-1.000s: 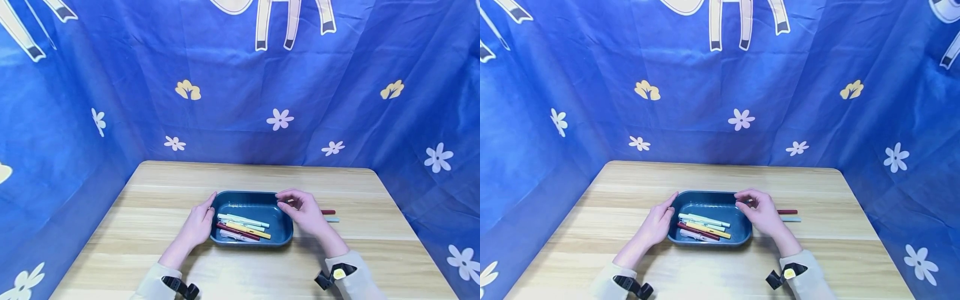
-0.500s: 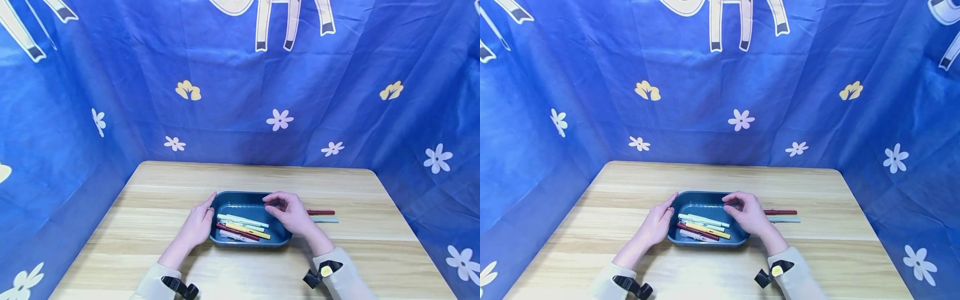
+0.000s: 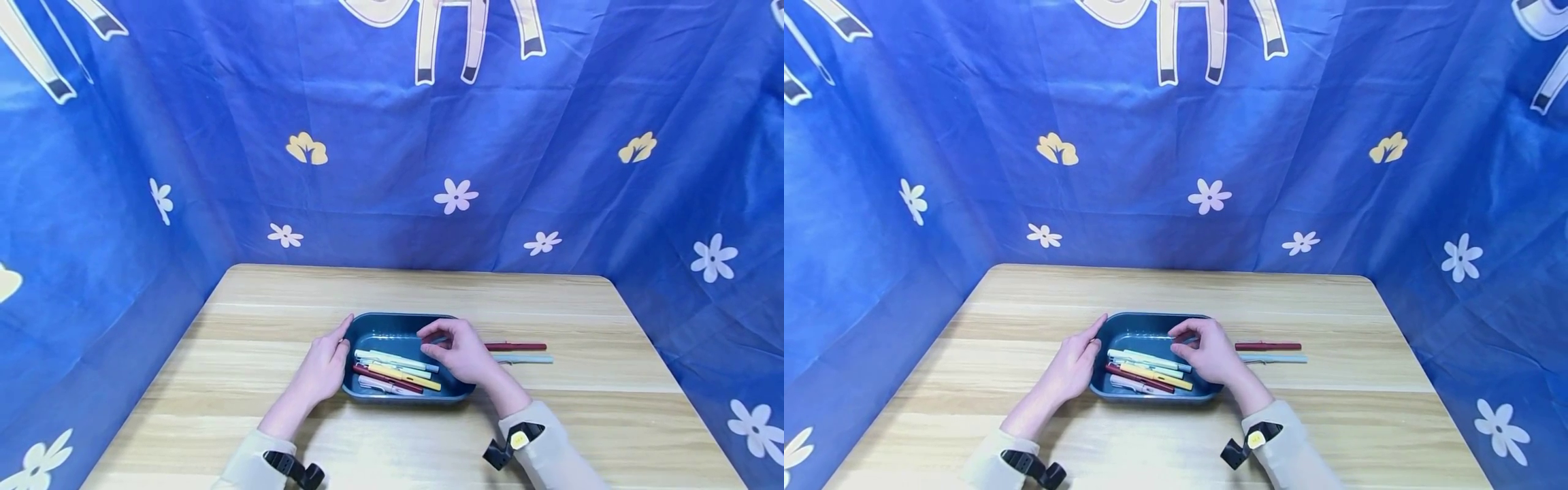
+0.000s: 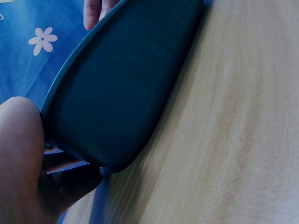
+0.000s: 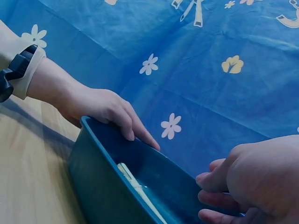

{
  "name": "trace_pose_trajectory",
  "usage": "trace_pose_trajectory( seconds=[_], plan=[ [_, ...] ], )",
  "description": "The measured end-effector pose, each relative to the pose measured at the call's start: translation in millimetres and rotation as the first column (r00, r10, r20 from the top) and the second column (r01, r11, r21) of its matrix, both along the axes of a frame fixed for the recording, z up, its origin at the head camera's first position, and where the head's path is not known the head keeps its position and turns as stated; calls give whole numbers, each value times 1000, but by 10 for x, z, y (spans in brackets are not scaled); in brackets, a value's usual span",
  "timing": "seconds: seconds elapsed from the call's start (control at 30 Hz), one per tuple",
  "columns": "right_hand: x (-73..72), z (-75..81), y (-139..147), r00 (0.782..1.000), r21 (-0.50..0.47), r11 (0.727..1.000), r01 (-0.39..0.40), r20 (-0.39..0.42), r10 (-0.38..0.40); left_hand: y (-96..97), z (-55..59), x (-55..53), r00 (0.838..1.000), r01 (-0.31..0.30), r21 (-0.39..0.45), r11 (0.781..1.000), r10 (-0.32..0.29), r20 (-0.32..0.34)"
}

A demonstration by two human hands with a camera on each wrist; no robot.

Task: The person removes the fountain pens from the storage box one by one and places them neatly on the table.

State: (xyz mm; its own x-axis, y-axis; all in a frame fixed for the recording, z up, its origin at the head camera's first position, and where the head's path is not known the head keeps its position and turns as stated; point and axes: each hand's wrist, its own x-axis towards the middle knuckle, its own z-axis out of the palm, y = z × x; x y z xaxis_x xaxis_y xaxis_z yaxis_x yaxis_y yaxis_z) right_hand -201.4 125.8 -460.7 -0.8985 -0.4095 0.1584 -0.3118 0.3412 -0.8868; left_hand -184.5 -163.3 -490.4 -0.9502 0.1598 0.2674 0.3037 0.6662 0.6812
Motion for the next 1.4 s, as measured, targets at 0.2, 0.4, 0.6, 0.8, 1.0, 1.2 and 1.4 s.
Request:
trace_pose_trajectory(
  seconds=[0.2,0.4,0.6,0.8,1.0,1.2,1.4],
  plan=[
    [-6,-13,-92,999,55,998,-42,-23,43,-8,-11,-5,1000,-3,12,1000,3,-2],
    [-9,-75,-167,998,137,988,-66,13,64,-13,-24,-4,1000,-5,13,1000,5,12],
    [-18,-131,-212,998,195,979,-67,26,63,-7,-17,3,1000,-12,13,1000,12,10],
    [-20,-154,-239,998,252,965,-68,10,68,-6,-11,8,1000,-11,15,1000,11,10],
    [-28,-187,-258,997,285,955,-79,12,79,-9,-10,10,1000,-10,13,1000,10,15],
    [-28,-195,-272,997,306,949,-75,13,74,-10,-13,7,1000,-10,13,1000,10,4],
    [-29,-210,-278,998,322,944,-67,1,70,-15,-19,7,1000,-8,9,1000,8,-3]
  ],
)
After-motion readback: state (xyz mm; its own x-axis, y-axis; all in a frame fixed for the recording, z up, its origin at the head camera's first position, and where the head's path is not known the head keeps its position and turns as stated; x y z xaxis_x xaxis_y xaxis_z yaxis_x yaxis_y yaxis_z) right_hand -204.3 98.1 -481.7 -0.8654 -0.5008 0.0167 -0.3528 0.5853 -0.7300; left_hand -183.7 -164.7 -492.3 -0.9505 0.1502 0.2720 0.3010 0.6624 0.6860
